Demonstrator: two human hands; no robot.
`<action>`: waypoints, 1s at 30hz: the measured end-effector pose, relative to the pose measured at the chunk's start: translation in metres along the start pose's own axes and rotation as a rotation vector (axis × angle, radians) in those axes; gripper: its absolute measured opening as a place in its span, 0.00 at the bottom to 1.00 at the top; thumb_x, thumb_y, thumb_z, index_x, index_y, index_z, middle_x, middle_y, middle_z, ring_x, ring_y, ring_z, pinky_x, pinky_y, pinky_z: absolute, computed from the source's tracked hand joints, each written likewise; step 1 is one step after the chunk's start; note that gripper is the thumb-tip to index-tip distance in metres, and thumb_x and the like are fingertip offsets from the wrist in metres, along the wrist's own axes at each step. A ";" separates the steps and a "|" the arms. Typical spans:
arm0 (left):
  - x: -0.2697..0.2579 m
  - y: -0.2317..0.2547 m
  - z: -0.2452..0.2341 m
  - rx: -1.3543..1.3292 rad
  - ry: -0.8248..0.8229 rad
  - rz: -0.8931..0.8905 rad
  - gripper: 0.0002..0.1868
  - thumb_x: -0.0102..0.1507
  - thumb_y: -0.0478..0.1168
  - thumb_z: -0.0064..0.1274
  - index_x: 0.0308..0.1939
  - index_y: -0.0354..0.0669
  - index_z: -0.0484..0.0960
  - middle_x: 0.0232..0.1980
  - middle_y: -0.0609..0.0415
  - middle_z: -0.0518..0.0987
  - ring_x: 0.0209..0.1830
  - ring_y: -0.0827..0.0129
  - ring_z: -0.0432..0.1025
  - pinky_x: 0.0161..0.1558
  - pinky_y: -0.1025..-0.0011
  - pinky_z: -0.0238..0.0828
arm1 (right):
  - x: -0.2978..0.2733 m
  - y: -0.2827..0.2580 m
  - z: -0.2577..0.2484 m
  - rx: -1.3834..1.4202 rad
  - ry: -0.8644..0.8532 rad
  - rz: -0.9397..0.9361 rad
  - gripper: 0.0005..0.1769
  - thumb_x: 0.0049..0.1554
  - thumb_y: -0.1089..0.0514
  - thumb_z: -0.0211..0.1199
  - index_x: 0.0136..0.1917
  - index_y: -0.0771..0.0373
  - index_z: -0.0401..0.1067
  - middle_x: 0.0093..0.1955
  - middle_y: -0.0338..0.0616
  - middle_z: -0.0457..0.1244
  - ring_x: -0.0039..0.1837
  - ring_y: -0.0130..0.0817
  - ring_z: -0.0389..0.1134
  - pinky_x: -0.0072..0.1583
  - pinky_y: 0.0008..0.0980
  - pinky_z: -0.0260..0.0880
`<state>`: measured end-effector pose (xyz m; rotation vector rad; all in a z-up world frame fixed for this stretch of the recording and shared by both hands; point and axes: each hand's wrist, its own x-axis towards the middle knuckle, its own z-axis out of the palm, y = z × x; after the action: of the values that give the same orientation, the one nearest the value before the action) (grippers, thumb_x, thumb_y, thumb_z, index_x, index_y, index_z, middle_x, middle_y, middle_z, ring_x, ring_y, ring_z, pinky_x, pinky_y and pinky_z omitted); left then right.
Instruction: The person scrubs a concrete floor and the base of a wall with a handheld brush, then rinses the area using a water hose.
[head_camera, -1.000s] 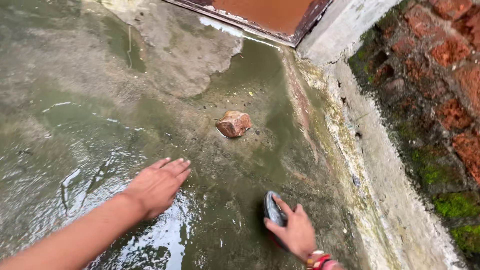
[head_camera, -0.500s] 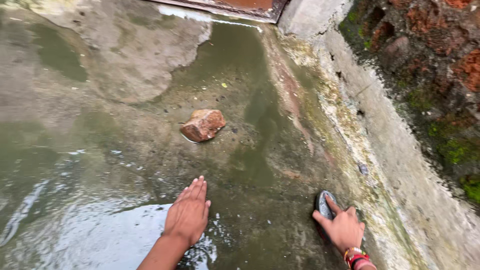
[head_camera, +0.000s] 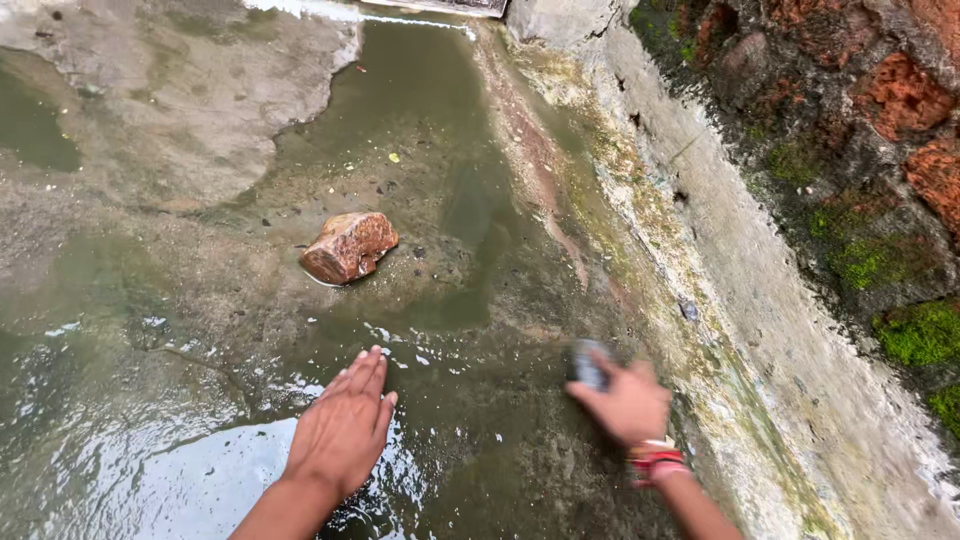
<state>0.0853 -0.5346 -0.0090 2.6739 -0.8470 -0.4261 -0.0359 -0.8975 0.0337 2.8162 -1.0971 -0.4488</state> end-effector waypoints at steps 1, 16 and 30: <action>-0.008 0.003 0.001 -0.009 -0.009 0.017 0.32 0.71 0.52 0.28 0.74 0.37 0.55 0.80 0.52 0.52 0.80 0.66 0.47 0.76 0.70 0.41 | 0.011 0.028 0.003 0.002 0.013 0.069 0.47 0.45 0.15 0.56 0.74 0.29 0.65 0.55 0.45 0.63 0.53 0.35 0.70 0.56 0.43 0.70; -0.003 0.047 -0.005 -0.032 -0.032 0.016 0.33 0.70 0.54 0.30 0.73 0.38 0.58 0.79 0.52 0.56 0.79 0.65 0.51 0.76 0.69 0.46 | -0.020 0.003 0.017 0.088 0.132 -0.229 0.43 0.43 0.22 0.65 0.69 0.35 0.70 0.55 0.46 0.61 0.56 0.42 0.66 0.61 0.45 0.63; -0.010 0.037 0.022 -0.027 -0.070 0.003 0.34 0.69 0.57 0.31 0.74 0.40 0.58 0.79 0.53 0.55 0.79 0.64 0.51 0.75 0.68 0.49 | -0.032 -0.068 0.019 0.253 0.560 -0.416 0.41 0.41 0.32 0.71 0.67 0.41 0.73 0.57 0.61 0.62 0.57 0.54 0.63 0.57 0.55 0.63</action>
<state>0.0507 -0.5614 -0.0137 2.6461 -0.8583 -0.5293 -0.0204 -0.8255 0.0104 3.0782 -0.4840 0.4753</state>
